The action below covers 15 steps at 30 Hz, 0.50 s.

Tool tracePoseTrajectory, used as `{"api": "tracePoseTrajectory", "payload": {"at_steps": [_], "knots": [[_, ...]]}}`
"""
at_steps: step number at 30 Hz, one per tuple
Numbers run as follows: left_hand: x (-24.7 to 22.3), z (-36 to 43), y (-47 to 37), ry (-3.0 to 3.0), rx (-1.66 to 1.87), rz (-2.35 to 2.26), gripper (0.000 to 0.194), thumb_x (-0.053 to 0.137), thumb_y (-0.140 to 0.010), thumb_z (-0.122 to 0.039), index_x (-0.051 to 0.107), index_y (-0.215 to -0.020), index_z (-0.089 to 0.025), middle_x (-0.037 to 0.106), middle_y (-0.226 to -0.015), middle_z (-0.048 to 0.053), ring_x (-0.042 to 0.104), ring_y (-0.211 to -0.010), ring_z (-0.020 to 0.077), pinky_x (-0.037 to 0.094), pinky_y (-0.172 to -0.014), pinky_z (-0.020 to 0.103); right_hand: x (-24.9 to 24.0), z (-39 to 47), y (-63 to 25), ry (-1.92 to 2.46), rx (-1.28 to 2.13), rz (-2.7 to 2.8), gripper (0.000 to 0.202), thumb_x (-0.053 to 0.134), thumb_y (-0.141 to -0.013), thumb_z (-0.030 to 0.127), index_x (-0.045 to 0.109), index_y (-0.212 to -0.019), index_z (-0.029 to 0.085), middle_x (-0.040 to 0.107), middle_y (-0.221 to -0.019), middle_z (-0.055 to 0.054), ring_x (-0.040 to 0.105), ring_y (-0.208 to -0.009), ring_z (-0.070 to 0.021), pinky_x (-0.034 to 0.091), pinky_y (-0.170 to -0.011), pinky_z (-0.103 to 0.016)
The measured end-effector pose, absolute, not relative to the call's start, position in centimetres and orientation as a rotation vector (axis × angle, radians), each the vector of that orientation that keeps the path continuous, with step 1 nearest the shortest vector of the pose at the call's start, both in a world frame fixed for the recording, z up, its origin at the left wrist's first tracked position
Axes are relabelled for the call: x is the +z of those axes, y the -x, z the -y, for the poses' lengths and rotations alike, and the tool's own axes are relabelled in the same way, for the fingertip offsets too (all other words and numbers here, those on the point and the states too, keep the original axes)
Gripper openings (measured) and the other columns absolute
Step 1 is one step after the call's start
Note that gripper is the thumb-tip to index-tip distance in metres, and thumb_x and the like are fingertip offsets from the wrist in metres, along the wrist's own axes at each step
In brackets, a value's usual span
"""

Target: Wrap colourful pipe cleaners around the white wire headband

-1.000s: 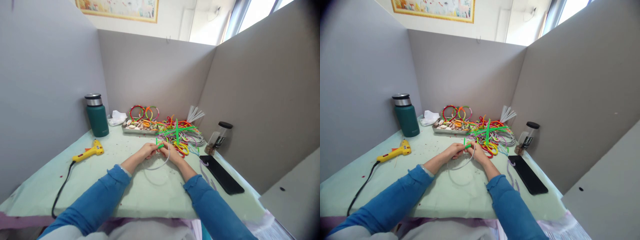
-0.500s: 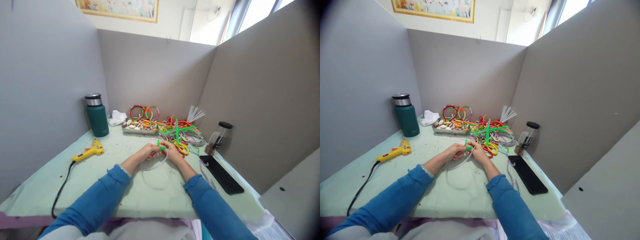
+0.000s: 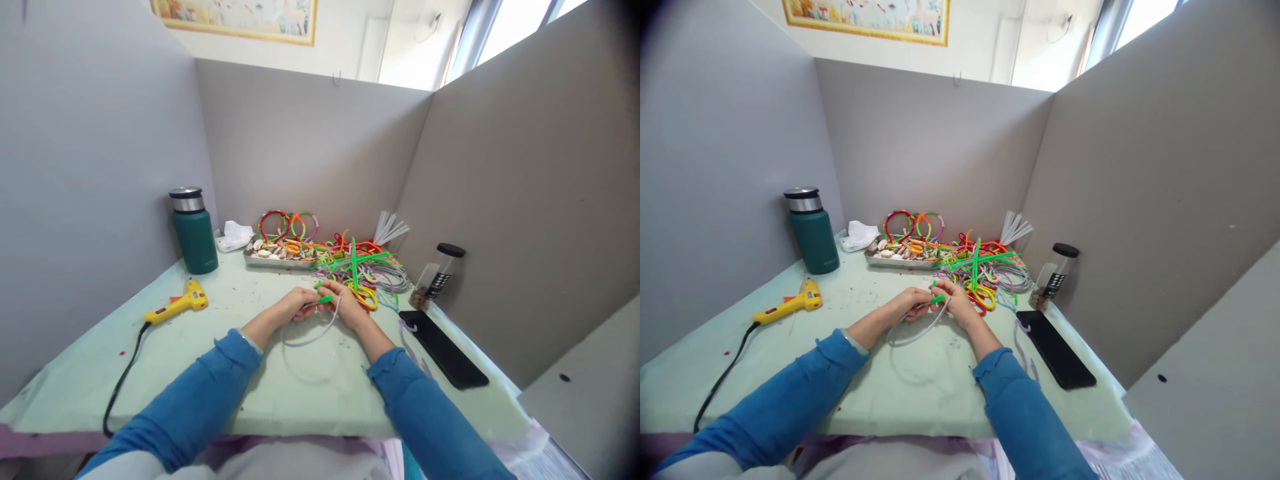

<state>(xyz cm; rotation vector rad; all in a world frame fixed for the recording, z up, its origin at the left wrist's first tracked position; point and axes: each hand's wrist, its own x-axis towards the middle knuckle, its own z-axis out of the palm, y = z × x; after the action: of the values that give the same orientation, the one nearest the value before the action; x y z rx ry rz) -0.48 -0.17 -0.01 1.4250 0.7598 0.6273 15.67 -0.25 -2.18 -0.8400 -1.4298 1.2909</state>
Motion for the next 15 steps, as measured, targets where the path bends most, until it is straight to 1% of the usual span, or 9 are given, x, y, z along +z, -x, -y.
{"api": "tracePoseTrajectory", "payload": {"at_steps": [5,9,15], "knots": [[0.01,0.22,0.49,-1.458,0.582,-0.76,0.028,0.055,-0.071,-0.036,0.062,-0.067,-0.009,0.036,-0.038,-0.004,0.021,-0.031,0.0037,0.014,-0.032,0.021,-2.15,0.19,-15.84,0.842,1.347,1.366,0.026,0.068,-0.066,0.038,0.053,-0.075,0.018,0.055,-0.054,0.004,0.047,-0.043,-0.0077,0.029,-0.041,-0.019],[0.17,0.42,0.45,-1.473,0.596,-0.743,0.027,0.054,-0.071,-0.035,0.062,-0.066,-0.009,0.036,-0.038,-0.004,0.02,-0.031,0.0039,0.014,-0.031,0.021,-2.05,0.38,-15.81,0.814,1.387,1.392,0.026,0.067,-0.067,0.038,0.051,-0.072,0.018,0.055,-0.052,0.004,0.048,-0.042,-0.0081,0.029,-0.041,-0.019],[0.64,0.77,0.48,-1.401,0.692,-0.662,0.029,0.056,-0.072,-0.039,0.059,-0.065,-0.011,0.032,-0.037,-0.006,0.018,-0.032,0.0035,0.012,-0.033,0.021,-1.79,0.54,-15.66,0.812,1.348,1.373,0.026,0.064,-0.069,0.041,0.052,-0.073,0.018,0.052,-0.05,0.004,0.04,-0.041,-0.0069,0.025,-0.041,-0.019]]}}
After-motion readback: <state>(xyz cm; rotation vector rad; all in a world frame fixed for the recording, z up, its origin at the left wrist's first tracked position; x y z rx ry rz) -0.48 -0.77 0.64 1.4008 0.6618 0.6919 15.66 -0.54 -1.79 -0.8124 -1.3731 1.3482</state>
